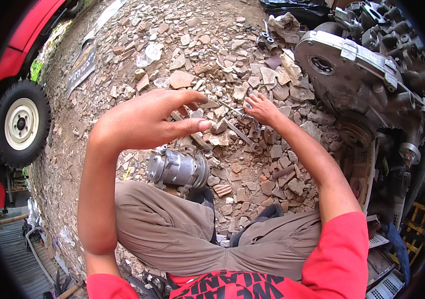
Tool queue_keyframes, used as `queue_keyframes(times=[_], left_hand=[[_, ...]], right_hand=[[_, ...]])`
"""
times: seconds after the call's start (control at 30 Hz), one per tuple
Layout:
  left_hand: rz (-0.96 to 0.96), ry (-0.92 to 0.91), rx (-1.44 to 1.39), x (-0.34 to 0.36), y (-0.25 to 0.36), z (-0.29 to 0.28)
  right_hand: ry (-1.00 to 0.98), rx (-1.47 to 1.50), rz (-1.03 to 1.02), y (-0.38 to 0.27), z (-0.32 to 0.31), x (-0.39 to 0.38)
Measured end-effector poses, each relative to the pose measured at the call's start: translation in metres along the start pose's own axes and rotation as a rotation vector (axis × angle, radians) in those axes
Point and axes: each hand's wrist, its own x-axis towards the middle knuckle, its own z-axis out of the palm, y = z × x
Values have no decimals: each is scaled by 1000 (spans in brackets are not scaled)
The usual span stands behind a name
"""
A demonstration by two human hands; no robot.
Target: The person sits on the ground and uses a wrench to loosen and remove bolts from a car engine block. They detach a metal component, inspect it, and place it aside. The person then picks up a larger engine cover and positions it over the engine before setting it down.
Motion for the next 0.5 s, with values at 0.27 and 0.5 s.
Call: queue_keyframes(times=[0.27,0.5], left_hand=[[-66,0,3,3,-17,3],[-77,-57,-25,6,-7,2]], right_hand=[[-172,-62,-120,14,-32,0],[-481,310,200,43,-75,-17]])
